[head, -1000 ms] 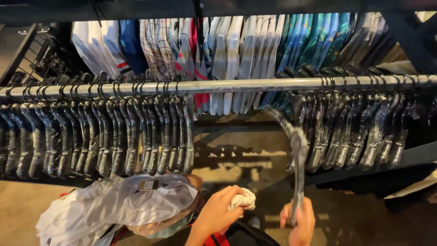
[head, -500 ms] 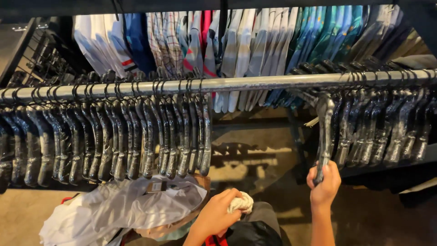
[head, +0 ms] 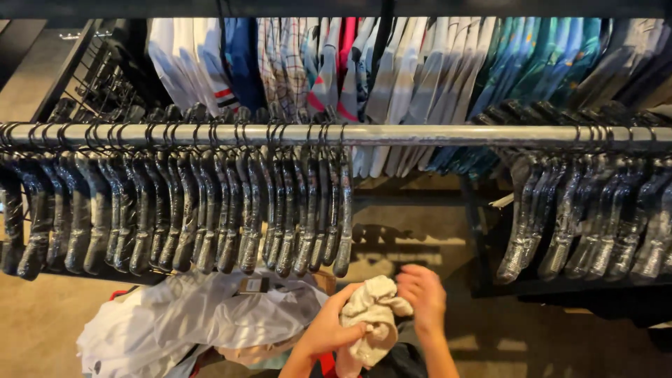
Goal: The person wipes a metal clothing hanger with a white cloth, then hangs it on a rack. This process is repeated for several hangers, with the person removing each one, wiping it down, and placing it back on the rack.
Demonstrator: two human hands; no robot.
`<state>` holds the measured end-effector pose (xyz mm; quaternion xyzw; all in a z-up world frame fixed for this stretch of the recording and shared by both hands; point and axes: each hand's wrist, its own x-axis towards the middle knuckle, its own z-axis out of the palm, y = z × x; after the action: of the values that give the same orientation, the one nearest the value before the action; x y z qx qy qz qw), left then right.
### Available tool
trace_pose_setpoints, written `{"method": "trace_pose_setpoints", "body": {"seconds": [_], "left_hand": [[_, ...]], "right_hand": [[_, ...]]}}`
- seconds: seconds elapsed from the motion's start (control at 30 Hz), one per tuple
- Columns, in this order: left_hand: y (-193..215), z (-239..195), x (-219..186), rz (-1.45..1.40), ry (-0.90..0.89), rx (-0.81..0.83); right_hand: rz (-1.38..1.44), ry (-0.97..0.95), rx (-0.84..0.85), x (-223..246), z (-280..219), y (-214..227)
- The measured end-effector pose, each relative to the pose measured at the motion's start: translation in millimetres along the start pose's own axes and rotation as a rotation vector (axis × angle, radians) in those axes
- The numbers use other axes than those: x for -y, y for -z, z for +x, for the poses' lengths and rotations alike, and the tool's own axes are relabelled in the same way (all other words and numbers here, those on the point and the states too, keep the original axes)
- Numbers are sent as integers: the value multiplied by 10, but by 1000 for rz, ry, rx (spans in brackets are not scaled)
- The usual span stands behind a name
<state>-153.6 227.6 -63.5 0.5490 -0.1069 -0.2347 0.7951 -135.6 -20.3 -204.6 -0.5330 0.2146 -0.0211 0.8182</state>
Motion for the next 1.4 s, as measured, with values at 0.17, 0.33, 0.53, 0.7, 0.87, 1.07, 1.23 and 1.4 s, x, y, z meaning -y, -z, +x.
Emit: {"method": "trace_pose_setpoints", "body": {"seconds": [0.17, 0.33, 0.53, 0.7, 0.87, 1.07, 1.23, 1.4], "left_hand": [[154, -43, -44, 576, -124, 18], [451, -66, 246, 274, -103, -55], [601, -151, 613, -679, 100, -339], [263, 31, -5, -1033, 40, -171], [259, 174, -143, -886, 16, -191], [34, 638, -650, 152, -548, -588], [-276, 1226, -693, 703, -841, -641], [-967, 1106, -455, 809, -873, -438]], "right_hand": [[-321, -64, 326, 109, 277, -1038], [-549, -52, 357, 179, 221, -1547], [-332, 101, 147, 526, -34, -1305], [-223, 93, 106, 894, -244, -1096], [43, 49, 130, 935, -567, -575], [126, -9, 132, 522, -1103, 27], [125, -52, 276, -27, -1184, 711], [237, -12, 193, 68, -1224, 875]]}}
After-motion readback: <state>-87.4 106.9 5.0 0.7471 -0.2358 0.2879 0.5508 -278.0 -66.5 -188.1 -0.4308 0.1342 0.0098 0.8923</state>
